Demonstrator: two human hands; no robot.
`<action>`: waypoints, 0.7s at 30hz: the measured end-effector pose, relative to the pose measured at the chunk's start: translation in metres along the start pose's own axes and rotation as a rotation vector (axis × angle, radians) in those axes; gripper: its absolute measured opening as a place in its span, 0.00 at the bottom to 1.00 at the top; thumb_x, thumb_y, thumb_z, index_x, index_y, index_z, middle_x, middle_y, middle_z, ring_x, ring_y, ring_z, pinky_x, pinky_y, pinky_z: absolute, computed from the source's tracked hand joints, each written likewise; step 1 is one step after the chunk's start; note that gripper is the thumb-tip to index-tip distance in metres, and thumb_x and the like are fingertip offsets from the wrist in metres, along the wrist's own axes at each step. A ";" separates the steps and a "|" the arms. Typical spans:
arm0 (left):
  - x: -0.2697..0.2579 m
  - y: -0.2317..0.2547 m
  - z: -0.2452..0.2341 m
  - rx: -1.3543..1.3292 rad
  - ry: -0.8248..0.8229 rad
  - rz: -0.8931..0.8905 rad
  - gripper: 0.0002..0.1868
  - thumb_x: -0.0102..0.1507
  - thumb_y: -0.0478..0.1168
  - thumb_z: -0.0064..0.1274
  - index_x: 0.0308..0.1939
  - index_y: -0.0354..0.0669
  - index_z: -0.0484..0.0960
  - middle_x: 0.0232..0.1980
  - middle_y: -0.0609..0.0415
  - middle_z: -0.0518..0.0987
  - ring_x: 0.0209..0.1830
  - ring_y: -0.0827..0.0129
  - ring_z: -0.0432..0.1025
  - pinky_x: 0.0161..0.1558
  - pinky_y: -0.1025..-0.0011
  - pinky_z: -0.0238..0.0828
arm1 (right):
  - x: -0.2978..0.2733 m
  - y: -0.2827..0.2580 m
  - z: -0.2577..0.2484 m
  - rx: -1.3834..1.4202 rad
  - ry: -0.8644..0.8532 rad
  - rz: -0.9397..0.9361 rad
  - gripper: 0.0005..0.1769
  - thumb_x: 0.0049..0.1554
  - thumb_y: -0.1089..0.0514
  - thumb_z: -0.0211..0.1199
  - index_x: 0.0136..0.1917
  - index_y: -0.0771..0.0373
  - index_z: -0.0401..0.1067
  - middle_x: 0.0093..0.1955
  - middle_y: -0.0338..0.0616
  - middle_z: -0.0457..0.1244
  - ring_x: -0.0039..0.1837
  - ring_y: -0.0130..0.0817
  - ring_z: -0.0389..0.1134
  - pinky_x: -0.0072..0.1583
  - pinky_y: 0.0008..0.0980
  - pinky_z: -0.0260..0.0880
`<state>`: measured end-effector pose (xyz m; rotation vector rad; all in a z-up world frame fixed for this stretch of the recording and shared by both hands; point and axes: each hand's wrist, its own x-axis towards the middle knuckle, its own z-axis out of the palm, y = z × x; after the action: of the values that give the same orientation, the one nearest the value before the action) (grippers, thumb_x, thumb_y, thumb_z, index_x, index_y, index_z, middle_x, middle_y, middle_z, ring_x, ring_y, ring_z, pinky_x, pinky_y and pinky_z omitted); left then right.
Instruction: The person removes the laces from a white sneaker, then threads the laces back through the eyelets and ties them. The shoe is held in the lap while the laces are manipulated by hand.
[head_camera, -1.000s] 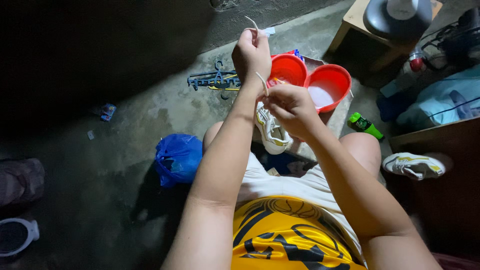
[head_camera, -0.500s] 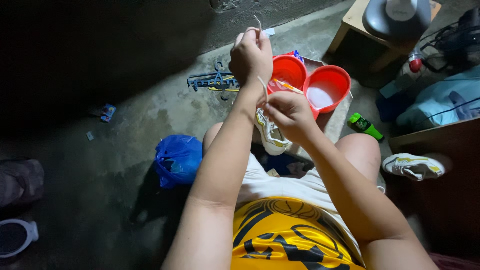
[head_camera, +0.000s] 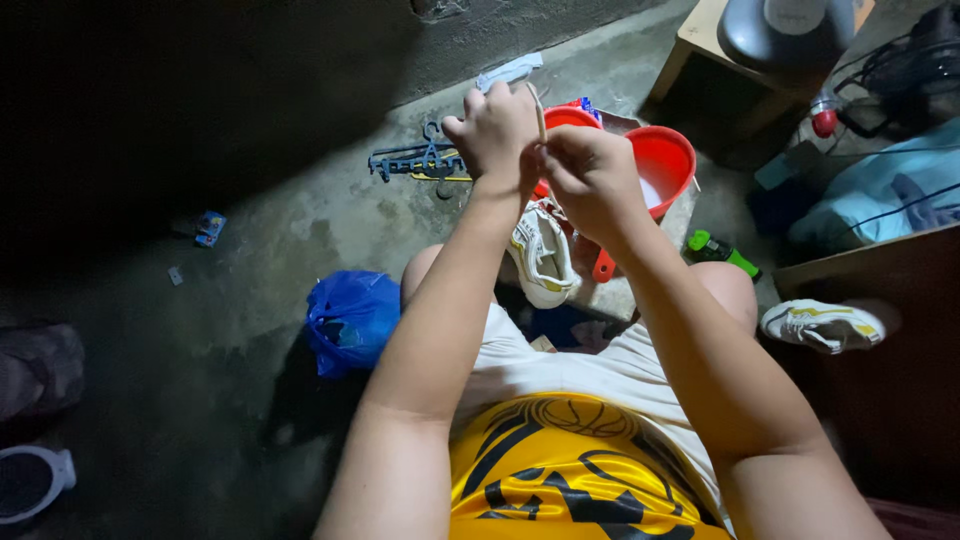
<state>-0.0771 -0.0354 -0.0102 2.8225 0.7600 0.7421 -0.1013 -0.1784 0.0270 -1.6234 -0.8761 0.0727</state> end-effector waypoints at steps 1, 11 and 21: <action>0.000 -0.003 0.000 -0.005 0.011 0.016 0.12 0.64 0.44 0.46 0.34 0.55 0.86 0.43 0.56 0.83 0.48 0.55 0.75 0.49 0.47 0.63 | 0.000 -0.003 0.000 -0.024 -0.032 0.098 0.05 0.65 0.67 0.59 0.52 0.68 0.76 0.40 0.36 0.68 0.41 0.16 0.65 0.44 0.22 0.67; -0.003 -0.002 -0.010 0.038 -0.103 0.036 0.11 0.62 0.46 0.47 0.35 0.55 0.87 0.44 0.55 0.83 0.50 0.53 0.74 0.49 0.45 0.63 | 0.002 -0.013 0.002 -0.082 -0.041 0.343 0.06 0.63 0.63 0.59 0.47 0.66 0.75 0.32 0.35 0.65 0.33 0.19 0.62 0.36 0.25 0.63; 0.030 -0.074 -0.022 -0.510 -0.175 -0.181 0.08 0.64 0.46 0.55 0.39 0.50 0.87 0.33 0.55 0.85 0.31 0.67 0.81 0.38 0.66 0.76 | -0.006 0.022 -0.084 0.147 0.145 0.214 0.11 0.68 0.65 0.54 0.55 0.68 0.77 0.45 0.39 0.69 0.43 0.23 0.67 0.46 0.26 0.70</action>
<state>-0.0974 0.0438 0.0042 2.2901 0.6707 0.5538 -0.0528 -0.2507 0.0280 -1.5583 -0.5712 0.1632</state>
